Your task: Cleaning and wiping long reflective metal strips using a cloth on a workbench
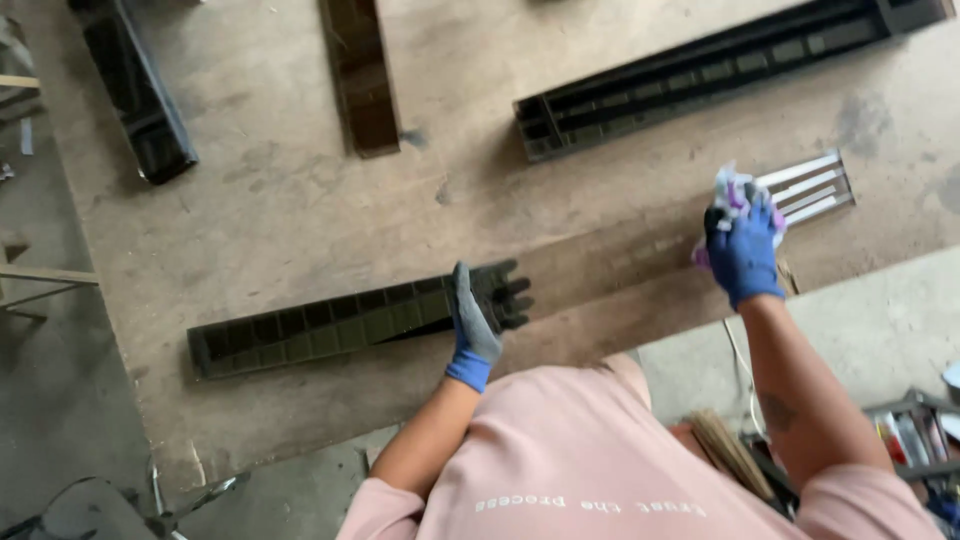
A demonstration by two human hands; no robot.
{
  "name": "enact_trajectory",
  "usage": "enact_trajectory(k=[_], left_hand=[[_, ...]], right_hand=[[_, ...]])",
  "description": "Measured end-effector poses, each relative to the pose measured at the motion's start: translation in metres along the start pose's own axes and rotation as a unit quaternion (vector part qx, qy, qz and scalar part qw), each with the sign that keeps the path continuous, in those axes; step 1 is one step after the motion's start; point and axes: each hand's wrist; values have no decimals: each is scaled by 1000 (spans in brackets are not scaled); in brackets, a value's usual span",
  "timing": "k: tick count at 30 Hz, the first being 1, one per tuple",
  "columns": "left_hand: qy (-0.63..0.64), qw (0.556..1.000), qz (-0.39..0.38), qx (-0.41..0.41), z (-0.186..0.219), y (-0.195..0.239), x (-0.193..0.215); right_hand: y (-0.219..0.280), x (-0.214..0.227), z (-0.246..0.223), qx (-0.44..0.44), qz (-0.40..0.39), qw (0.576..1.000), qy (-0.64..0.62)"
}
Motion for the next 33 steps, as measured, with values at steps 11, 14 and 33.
enact_trajectory(k=[11,14,33], left_hand=[[-73,972,192,-111,17,25,-61],[-114,966,195,-125,13,30,-63],[-42,977,151,-146,27,-1,-21]], right_hand=[[-113,179,-106,-135,-58,917,-370],[-56,84,41,-220,-66,950,-214],[-45,-1,85,-340,-110,930,-83]])
Point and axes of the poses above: each hand's wrist, its own y-axis away from the middle knuckle, its own x-axis out of the back of the hand, z = x × y, and after that the axes turned 11 degrees about y, right-handed
